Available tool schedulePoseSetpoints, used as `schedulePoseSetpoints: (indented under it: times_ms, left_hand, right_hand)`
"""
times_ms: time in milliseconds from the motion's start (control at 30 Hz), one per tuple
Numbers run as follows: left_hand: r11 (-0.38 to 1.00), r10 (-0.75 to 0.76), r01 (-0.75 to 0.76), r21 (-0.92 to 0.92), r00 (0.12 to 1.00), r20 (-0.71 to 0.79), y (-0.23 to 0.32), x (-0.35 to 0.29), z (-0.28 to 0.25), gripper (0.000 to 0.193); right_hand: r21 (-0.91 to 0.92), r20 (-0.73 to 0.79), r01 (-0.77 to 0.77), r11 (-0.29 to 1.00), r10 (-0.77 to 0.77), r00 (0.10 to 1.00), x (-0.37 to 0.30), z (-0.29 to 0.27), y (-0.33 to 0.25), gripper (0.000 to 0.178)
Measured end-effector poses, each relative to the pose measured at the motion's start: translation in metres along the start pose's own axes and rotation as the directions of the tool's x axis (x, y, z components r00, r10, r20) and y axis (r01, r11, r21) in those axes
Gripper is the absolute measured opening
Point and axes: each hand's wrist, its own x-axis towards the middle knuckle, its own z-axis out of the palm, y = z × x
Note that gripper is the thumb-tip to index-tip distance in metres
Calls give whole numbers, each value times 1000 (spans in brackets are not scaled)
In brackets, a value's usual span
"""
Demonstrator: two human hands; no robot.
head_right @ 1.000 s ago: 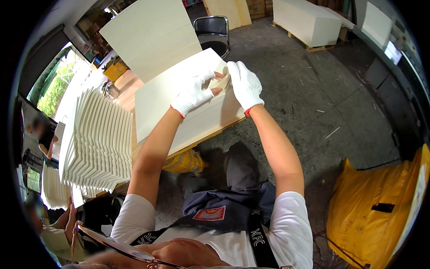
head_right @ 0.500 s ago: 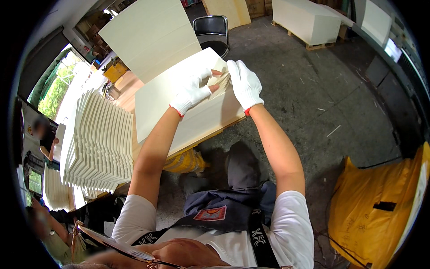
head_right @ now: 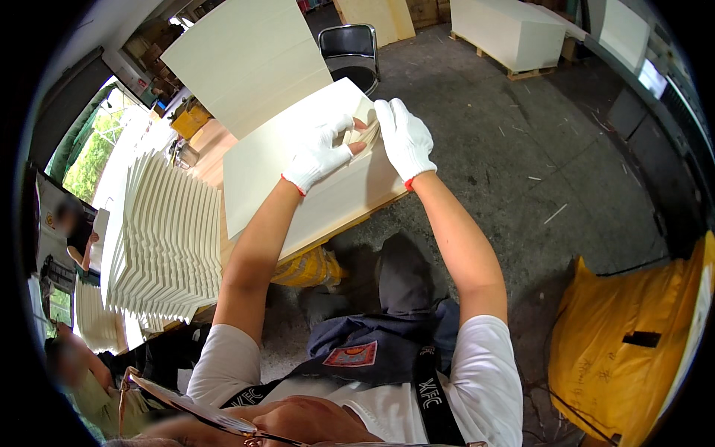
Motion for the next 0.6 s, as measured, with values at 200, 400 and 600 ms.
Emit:
schedulePoseSetpoints:
  times_ms: [200, 400, 600]
  left_hand:
    - [999, -9, 9, -42, 1000, 8, -4, 2, 1, 35]
    - [995, 63, -68, -77, 996, -67, -1, -2, 2, 33]
    - [995, 85, -85, 53, 996, 3, -1, 0, -2, 29]
  right_hand:
    - [-3, -22, 2, 1000, -2, 1000, 0, 2, 3, 50]
    - [33, 40, -46, 998, 44, 998, 2, 0, 1, 52]
    - [-14, 20, -48, 999, 48, 999, 1, 2, 3, 50]
